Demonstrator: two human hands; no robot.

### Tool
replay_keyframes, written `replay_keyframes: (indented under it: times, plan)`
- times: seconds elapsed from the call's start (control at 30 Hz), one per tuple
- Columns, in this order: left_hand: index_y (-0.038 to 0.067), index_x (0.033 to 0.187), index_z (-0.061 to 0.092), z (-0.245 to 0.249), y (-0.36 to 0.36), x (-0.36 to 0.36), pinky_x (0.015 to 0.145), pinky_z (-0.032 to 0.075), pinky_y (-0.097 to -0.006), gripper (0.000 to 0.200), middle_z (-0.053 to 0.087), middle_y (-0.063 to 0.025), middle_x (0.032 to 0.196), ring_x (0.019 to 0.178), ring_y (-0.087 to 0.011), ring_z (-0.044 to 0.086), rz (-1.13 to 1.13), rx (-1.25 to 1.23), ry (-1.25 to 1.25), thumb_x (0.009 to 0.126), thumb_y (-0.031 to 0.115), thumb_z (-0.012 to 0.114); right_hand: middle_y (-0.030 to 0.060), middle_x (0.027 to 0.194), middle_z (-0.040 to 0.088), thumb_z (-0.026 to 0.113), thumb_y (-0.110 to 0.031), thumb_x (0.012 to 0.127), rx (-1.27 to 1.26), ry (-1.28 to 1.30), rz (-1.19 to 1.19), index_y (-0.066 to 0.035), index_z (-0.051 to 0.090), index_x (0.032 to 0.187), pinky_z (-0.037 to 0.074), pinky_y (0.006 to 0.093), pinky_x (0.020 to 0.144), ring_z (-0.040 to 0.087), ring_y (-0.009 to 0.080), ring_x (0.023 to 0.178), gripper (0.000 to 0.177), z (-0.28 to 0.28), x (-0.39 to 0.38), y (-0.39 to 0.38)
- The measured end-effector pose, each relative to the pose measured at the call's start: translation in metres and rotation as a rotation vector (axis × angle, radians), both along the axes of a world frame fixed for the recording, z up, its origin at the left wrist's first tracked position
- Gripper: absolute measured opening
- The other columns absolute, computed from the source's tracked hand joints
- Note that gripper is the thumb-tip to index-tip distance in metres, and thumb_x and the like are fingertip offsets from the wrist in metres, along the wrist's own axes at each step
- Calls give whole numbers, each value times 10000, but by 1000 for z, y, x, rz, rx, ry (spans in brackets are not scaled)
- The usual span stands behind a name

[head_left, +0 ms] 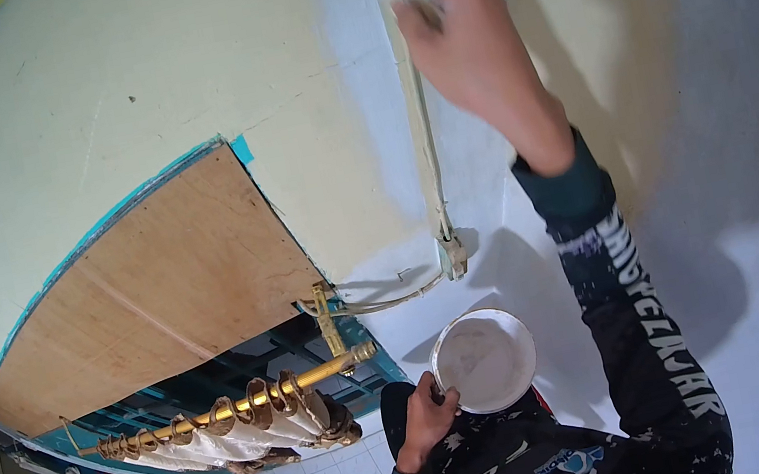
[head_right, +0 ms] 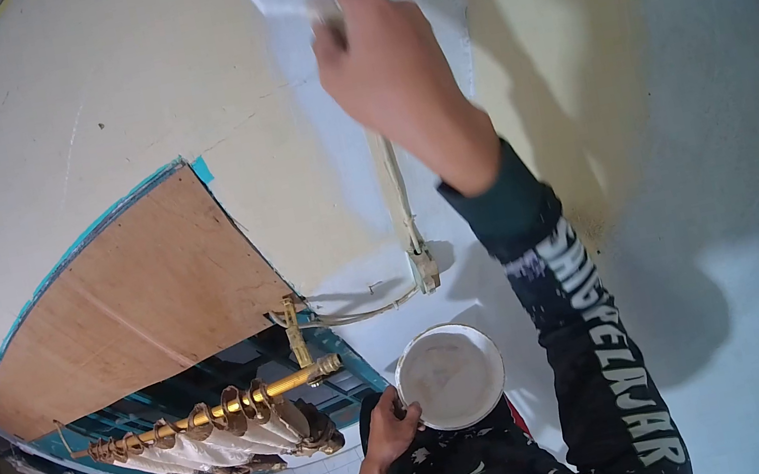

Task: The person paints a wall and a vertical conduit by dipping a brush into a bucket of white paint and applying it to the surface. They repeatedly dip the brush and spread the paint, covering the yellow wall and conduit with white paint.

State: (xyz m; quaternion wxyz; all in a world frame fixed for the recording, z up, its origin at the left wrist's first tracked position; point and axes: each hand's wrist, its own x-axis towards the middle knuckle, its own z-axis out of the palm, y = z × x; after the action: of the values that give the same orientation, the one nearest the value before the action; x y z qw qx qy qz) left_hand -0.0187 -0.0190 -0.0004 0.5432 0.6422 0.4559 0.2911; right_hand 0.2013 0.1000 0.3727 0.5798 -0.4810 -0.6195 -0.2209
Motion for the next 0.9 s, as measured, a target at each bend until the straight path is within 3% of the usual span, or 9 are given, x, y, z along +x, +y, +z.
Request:
replay_keyframes:
  times: [0.07, 0.23, 0.37, 0.57, 0.6, 0.7, 0.9]
  plan:
    - [-59, 1022, 554, 4, 0, 1, 561, 541, -298, 204, 581, -61, 747, 632, -141, 670, 1, -5, 1, 945, 100, 655, 285, 765, 650, 626, -126, 911, 107, -8, 82, 42, 594, 1063, 510, 544, 680, 641, 499, 788, 229, 25, 0, 19]
    - [-55, 1008, 567, -3, 1, 0, 569, 547, -323, 227, 648, -120, 702, 622, -182, 714, 29, 30, -3, 917, 132, 660, 288, 766, 653, 613, -110, 913, 101, -51, 25, 45, 592, 1084, 511, 567, 690, 643, 503, 783, 232, -10, -5, 52]
    - [-57, 994, 563, 0, 3, 0, 568, 551, -328, 223, 653, -128, 698, 621, -191, 718, 32, 41, 22, 918, 130, 658, 278, 768, 650, 593, -66, 923, -118, 116, 89, 28, 580, 1219, 508, 547, 677, 656, 473, 761, 311, -88, -17, 35]
    - [-60, 1004, 564, -1, 1, -1, 582, 557, -328, 226, 678, -148, 726, 627, -199, 722, 28, 15, 18, 920, 130, 652, 281, 766, 648, 595, -66, 926, -448, 195, 155, 33, 570, 1210, 504, 540, 682, 649, 486, 765, 302, -185, -19, -7]
    - [-60, 1004, 564, -1, -1, -1, 582, 557, -328, 226, 678, -148, 726, 627, -199, 722, 26, 13, 19, 920, 130, 652, 285, 769, 649, 599, -69, 927, -546, 213, 165, 30, 573, 1200, 502, 541, 683, 649, 489, 771, 291, -185, -19, -15]
    - [-60, 1011, 564, 1, 0, 2, 583, 557, -326, 225, 683, -150, 734, 625, -198, 720, 35, 13, 3, 921, 128, 650, 288, 775, 652, 609, -74, 927, -520, 185, 203, 12, 579, 1184, 497, 535, 669, 648, 491, 783, 273, -158, -13, -37]
    - [-53, 1010, 562, -3, -1, 2, 576, 551, -329, 217, 667, -137, 711, 623, -194, 718, 25, 12, 20, 918, 123, 650, 256, 732, 628, 619, -65, 921, -200, 92, 111, 10, 581, 1157, 492, 511, 634, 641, 461, 729, 251, -56, -11, -11]
